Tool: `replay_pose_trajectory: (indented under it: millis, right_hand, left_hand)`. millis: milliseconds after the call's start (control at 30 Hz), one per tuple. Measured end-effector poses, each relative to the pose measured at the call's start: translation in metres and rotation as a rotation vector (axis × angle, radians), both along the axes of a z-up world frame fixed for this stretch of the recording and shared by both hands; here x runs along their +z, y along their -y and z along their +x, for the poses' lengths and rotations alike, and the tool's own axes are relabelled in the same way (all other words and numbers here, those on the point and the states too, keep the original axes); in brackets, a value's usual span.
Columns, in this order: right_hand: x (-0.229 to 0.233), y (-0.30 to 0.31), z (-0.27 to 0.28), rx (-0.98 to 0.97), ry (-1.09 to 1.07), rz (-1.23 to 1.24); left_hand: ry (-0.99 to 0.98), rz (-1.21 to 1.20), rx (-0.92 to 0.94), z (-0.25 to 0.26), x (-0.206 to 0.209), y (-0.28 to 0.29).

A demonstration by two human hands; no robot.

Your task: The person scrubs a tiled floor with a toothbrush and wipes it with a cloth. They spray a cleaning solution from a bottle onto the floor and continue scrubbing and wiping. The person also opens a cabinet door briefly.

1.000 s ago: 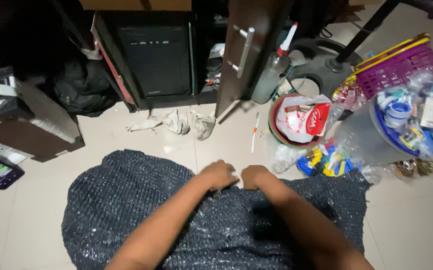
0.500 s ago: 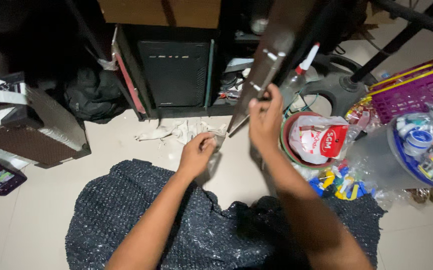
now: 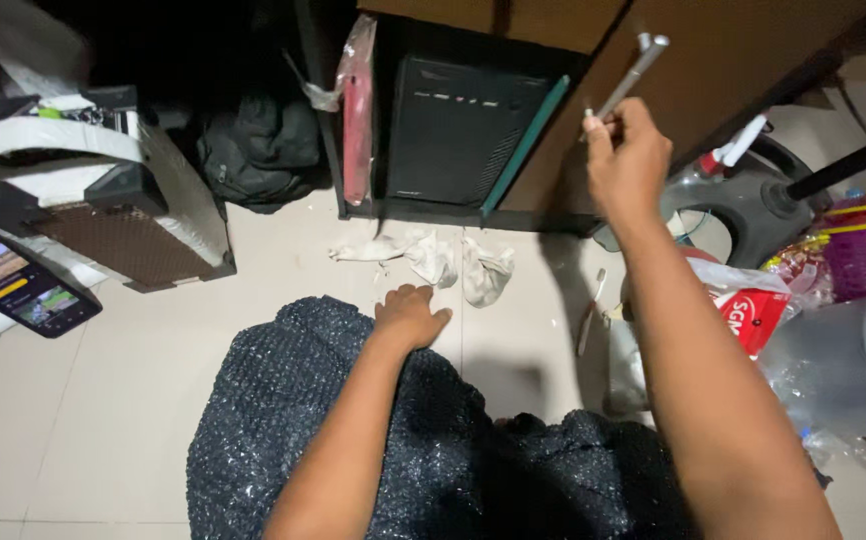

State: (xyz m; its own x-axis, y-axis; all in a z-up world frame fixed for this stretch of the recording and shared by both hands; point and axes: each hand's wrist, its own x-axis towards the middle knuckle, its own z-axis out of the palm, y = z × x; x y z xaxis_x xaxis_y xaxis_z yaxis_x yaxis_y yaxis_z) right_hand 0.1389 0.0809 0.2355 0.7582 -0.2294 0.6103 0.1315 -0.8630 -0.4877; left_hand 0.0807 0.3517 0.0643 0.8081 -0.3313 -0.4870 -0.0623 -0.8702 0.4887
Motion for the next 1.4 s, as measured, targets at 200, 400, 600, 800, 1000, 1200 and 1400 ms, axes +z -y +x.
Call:
replay_pose_trajectory:
  millis: [200, 400, 600, 800, 1000, 1200, 1400]
  right_hand:
    - [-0.047, -0.003, -0.009, 0.054, 0.107, 0.156]
    - [-0.164, -0.057, -0.038, 0.132, -0.459, 0.248]
    - [-0.21, -0.1, -0.046, 0.348, -0.81, -0.296]
    - [-0.193, -0.117, -0.033, 0.529, -0.534, -0.072]
    - [-0.205, -0.081, -0.035, 0.233, -0.613, 0.138]
    - [-0.258, -0.044, -0.062, 0.093, -0.757, -0.187]
    - [-0.27, -0.065, -0.025, 0.056, -0.804, -0.213]
  left_hand:
    - [-0.013, -0.05, -0.023, 0.006, 0.012, -0.005]
    - [-0.065, -0.067, -0.074, 0.002, 0.011, -0.001]
    - [-0.135, 0.058, -0.148, 0.007, 0.004, 0.005]
    - [-0.005, -0.117, 0.04, 0.019, 0.003, 0.001]
    - [0.146, -0.311, 0.34, 0.035, 0.032, -0.033]
    - [0.183, -0.239, 0.503, 0.038, 0.062, -0.085]
    - [0.244, -0.225, 0.599, 0.045, 0.058, -0.11]
